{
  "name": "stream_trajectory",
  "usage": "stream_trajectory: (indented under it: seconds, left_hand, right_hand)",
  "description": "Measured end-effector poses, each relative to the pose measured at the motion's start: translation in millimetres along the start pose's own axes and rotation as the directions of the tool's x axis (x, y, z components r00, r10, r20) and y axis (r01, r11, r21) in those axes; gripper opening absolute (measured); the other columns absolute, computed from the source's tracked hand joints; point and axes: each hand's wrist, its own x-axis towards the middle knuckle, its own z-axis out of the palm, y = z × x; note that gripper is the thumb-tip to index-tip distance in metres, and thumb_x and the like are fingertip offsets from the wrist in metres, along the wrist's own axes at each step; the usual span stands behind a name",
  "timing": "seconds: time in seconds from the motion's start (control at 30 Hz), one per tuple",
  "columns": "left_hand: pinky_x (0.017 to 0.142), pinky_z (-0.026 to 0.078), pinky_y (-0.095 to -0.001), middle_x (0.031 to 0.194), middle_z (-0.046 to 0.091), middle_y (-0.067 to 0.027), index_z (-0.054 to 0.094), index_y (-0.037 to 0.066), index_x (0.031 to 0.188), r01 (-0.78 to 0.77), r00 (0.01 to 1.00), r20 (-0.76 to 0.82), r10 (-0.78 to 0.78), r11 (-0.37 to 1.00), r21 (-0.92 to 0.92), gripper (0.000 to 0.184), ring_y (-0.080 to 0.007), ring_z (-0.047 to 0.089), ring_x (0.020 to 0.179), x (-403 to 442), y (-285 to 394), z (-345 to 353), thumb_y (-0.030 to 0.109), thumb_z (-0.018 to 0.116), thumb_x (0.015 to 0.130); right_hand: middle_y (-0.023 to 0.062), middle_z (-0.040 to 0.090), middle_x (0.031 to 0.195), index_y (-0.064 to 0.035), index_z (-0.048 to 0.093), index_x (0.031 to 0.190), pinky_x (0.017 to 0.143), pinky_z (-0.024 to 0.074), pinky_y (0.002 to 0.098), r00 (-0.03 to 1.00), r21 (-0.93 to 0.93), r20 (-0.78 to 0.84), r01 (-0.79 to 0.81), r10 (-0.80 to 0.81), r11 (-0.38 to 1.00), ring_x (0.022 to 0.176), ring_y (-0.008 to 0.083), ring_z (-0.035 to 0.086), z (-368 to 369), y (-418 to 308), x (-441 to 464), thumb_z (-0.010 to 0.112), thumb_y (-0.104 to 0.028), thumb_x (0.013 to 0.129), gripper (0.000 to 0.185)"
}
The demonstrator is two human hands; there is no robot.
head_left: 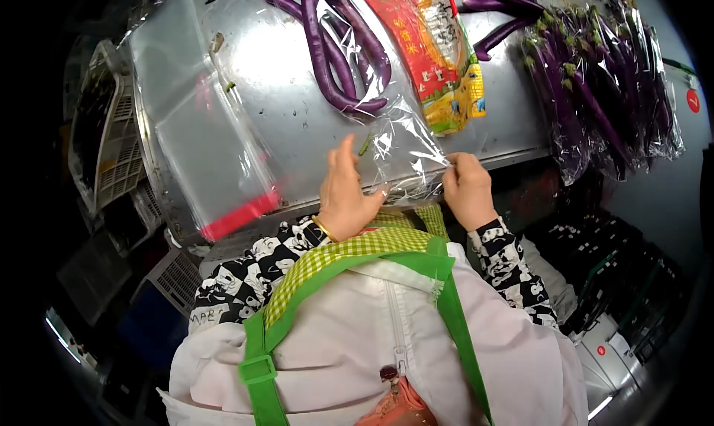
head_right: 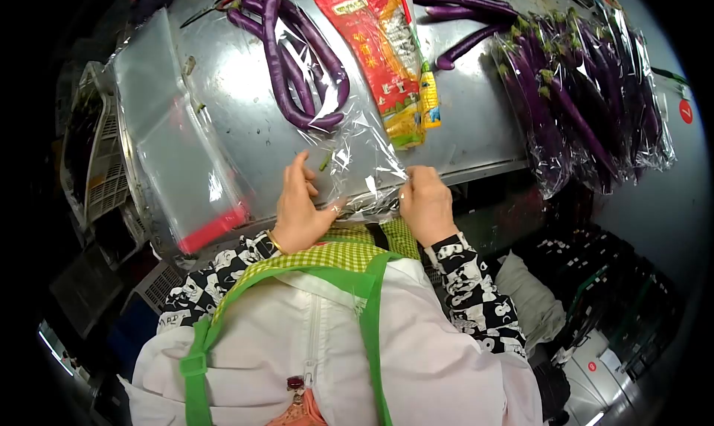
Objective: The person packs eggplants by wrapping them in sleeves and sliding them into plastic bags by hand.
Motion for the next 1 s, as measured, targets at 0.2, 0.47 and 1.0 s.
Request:
stream_trajectory:
  seconds: [0.2,0.47,1.0]
  left_hand:
    - [0.052,0.049,-0.026,0.08,0.063,-0.0092,0.057,-0.005,0.104,0.796,0.56,0.77,-0.307,0.457,-0.396,0.036,-0.0136,0.06,0.062,-4,-31,34,0.019,0.074,0.084]
    - [0.051,0.051,-0.0194,0.076,0.065,-0.0049,0.056,0.004,0.088,0.889,0.382,0.898,-0.22,0.353,-0.291,0.017,-0.0095,0.064,0.066,-20,-26,38,0.015,0.07,0.088]
    - [0.067,0.049,-0.0232,0.09,0.066,-0.0046,0.066,0.001,0.104,0.822,0.549,0.821,-0.158,0.284,-0.494,0.03,-0.0107,0.059,0.075,-33,-29,41,0.029,0.058,0.097]
  right_hand:
    - [0.01,0.066,0.076,0.0045,0.062,0.096,0.059,0.0492,0.0276,0.803,0.523,0.319,-0.592,0.503,0.613,0.064,0.0151,0.064,-5,18,-11,0.063,-0.01,0.09,0.016]
    - [0.0088,0.055,0.08,-0.0048,0.063,0.088,0.067,0.0464,0.0369,0.984,0.109,-0.161,0.09,-0.072,0.99,0.076,0.0272,0.057,-49,-27,-14,0.073,-0.005,0.075,0.017]
    - [0.0056,0.05,0.078,-0.0067,0.056,0.078,0.066,0.0391,0.0357,0.852,0.317,0.175,0.426,-0.493,0.848,0.073,0.0242,0.054,-16,-24,-12,0.069,-0.013,0.077,0.015]
